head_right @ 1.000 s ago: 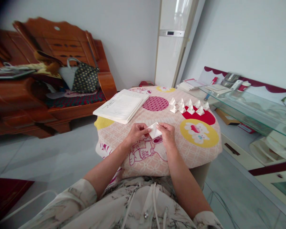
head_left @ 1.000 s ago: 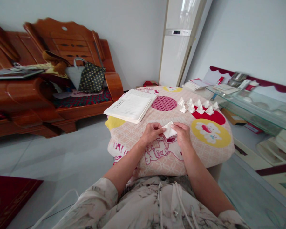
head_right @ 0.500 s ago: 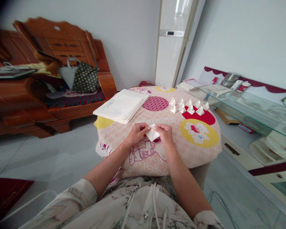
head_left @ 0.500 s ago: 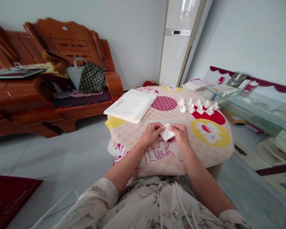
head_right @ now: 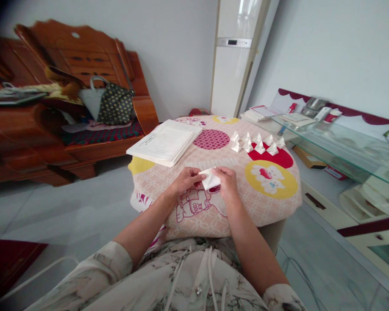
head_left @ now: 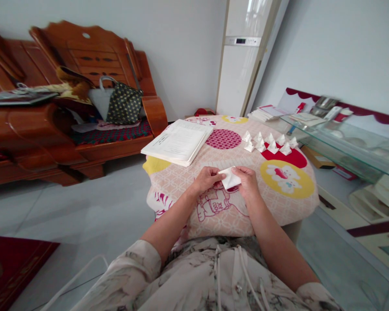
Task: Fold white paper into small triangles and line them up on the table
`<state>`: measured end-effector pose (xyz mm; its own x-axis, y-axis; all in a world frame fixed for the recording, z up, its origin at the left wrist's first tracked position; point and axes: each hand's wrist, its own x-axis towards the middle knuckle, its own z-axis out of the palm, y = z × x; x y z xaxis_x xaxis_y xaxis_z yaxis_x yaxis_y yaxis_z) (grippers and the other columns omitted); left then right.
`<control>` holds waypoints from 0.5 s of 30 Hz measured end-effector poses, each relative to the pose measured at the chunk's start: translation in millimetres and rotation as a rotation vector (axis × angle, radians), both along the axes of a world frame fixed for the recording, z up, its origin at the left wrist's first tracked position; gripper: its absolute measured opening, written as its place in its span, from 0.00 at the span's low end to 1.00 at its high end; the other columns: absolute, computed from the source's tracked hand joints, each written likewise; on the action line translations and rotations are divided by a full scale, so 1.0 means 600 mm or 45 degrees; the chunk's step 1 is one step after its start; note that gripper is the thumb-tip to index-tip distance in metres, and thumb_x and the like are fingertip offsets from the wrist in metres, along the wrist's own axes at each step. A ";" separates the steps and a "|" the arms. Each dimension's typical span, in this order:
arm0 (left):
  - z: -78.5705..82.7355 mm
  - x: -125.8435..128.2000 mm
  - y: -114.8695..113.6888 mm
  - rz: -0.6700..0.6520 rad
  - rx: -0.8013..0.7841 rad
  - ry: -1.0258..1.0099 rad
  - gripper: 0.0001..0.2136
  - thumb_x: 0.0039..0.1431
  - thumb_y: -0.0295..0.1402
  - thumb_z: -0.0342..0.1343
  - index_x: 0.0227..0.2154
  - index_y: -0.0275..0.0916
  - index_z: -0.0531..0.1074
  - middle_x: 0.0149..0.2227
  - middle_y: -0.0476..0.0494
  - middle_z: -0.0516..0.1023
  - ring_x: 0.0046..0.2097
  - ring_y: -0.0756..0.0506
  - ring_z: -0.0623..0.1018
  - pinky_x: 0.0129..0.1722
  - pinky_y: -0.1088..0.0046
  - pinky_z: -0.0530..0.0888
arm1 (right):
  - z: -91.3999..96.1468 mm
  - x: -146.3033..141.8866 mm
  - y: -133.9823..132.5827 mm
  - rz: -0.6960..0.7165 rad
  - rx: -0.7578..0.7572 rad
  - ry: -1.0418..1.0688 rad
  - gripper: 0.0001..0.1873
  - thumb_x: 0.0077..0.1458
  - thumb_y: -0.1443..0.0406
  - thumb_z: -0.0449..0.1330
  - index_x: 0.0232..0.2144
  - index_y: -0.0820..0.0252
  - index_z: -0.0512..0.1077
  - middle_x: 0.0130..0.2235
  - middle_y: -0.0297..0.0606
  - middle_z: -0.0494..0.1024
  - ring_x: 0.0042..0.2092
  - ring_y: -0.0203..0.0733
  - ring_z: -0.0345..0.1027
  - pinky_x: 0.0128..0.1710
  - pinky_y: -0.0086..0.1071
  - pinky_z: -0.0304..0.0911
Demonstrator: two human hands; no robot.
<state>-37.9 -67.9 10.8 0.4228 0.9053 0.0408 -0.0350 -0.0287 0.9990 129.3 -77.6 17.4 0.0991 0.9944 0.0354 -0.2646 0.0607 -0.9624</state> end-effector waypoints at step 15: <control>0.000 0.014 -0.001 0.042 -0.182 0.057 0.17 0.54 0.43 0.65 0.22 0.31 0.74 0.17 0.47 0.74 0.18 0.53 0.71 0.20 0.79 0.68 | -0.008 -0.010 0.006 -0.123 -0.019 0.080 0.13 0.35 0.58 0.71 0.21 0.61 0.76 0.21 0.32 0.73 0.23 0.37 0.63 0.23 0.31 0.60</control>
<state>-29.6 -68.6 10.8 0.3914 0.9139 -0.1078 0.0083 0.1137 0.9935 123.2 -74.0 12.8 0.1960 0.9805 0.0117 -0.3184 0.0749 -0.9450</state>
